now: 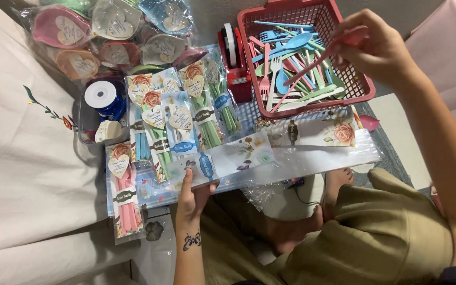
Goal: The person is individually packaging plastic spoons into plastic sleeves and sealing them using a heat sealer.
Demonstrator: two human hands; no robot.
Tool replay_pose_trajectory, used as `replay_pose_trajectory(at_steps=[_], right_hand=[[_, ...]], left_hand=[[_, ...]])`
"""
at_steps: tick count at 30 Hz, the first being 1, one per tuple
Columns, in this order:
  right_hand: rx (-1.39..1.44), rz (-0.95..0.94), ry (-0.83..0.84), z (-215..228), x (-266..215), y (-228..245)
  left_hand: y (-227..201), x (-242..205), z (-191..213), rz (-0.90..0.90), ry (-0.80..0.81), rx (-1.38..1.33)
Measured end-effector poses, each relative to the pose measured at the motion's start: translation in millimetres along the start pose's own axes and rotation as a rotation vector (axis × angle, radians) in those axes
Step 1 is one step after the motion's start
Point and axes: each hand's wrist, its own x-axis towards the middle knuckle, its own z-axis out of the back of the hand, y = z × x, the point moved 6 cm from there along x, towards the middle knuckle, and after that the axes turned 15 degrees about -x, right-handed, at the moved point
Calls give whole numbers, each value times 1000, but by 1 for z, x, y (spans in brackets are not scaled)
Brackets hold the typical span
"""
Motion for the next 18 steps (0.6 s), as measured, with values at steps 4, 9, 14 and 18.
replay_pose_trajectory(at_steps=[4,9,14,18], right_hand=[[529,-50,29,-3,-49,-25],[557,-404,28,-5,-109,-49],[576,-489,-14,-1,-143,-69],[535,-507,-41,-3,-149,-79]], left_hand=[[4,1,7,49,-14,-66],[6,1,7,77,-35,-28],[-3,-6,-7,74,-119,141],[-14,-22,-35,151,-259,235]])
